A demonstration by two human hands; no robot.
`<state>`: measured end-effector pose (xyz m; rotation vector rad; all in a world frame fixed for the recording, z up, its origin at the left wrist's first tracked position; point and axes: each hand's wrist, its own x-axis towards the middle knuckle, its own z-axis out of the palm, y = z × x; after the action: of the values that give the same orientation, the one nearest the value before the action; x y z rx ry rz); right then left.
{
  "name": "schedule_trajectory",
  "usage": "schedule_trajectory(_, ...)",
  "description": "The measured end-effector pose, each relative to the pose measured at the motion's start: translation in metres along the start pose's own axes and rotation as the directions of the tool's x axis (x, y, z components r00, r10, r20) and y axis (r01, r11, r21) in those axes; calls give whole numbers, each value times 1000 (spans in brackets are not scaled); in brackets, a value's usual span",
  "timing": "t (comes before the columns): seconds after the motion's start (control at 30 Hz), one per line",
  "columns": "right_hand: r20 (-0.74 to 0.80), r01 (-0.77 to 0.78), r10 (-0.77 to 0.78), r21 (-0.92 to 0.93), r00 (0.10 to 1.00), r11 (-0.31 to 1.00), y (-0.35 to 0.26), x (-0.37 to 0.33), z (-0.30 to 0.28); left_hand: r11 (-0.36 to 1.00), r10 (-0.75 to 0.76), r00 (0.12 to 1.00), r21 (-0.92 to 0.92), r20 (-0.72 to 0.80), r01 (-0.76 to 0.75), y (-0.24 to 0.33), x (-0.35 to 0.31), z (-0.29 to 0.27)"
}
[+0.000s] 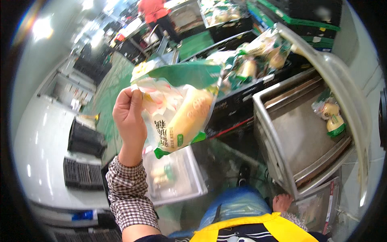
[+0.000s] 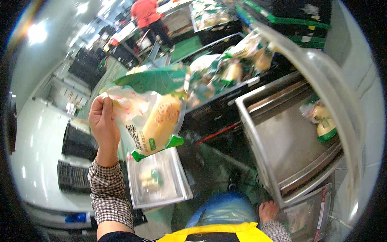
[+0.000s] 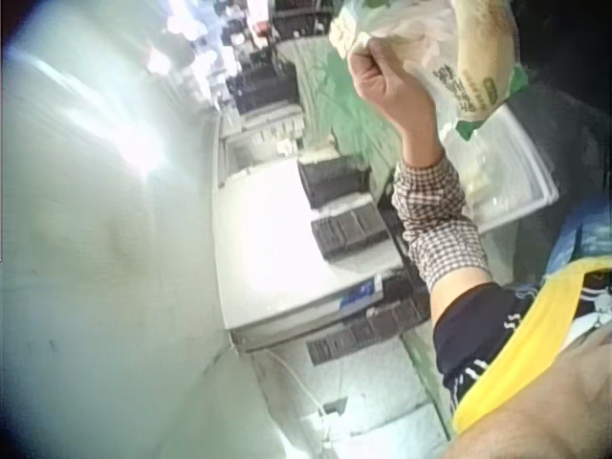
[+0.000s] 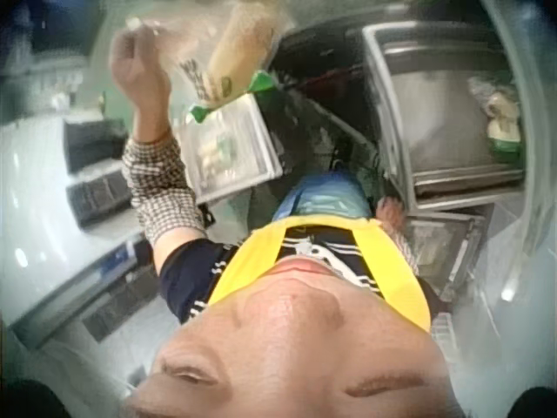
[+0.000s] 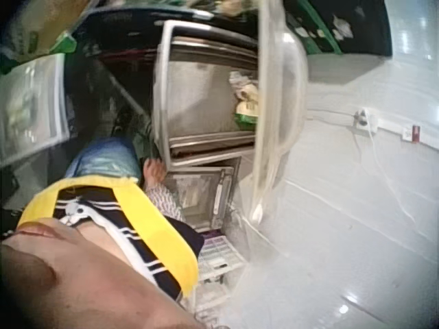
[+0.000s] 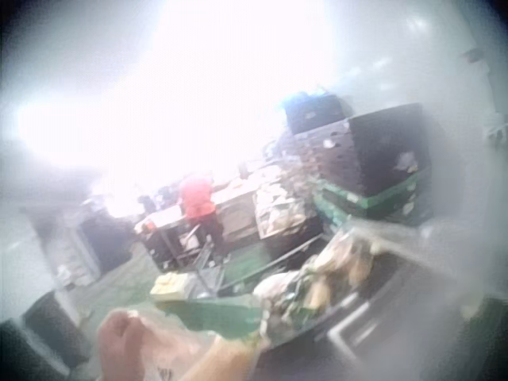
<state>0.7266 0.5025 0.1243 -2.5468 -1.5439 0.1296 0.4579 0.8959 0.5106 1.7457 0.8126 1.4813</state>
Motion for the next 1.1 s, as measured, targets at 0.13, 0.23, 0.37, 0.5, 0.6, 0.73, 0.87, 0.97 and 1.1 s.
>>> schedule_trajectory(0.13, -67, 82, -99, -215, 993, 973, 56, -20, 90, 878, 131, 991, 464, 7, -119, 73, -80, -82)
schedule_trajectory(0.23, 115, 84, -76, -68, 990, 994, -1, 6, 12, 809, 173, 985, 568, 14, -150, 134, -145, -142)
schedule_trajectory(0.37, 124, 95, -87, -63, 989, 993, 0, 4, 14, 762, 263, 965, 615, -5, -204, 205, -224, -184)
schedule_trajectory(0.5, 175, 78, -57, -120, 983, 990, 8, 1, 21, 763, 200, 964, 645, -174, -42, 231, -308, -208)
schedule_trajectory(0.6, 177, 100, -69, -173, 982, 980, 15, -1, 27, 741, 86, 912, 638, -400, 210, 228, -364, -214)
schedule_trajectory(0.73, 233, 84, -29, -229, 972, 970, 12, 3, 20, 807, -298, 803, 313, -516, 500, 197, -437, -226)
schedule_trajectory(0.87, 345, 137, -20, -317, 938, 938, -3, 12, 19, 588, -633, 528, 91, -566, 803, 164, -504, -228)
schedule_trajectory(0.97, 586, 509, -242, -348, 774, 787, -35, 29, 19, 386, -794, 290, -76, -535, 919, 131, -555, -222)
schedule_trajectory(1.1, 216, 631, -818, 543, 534, 555, -214, 4, 36, 365, -824, 194, -237, -533, 900, 89, -572, -201)
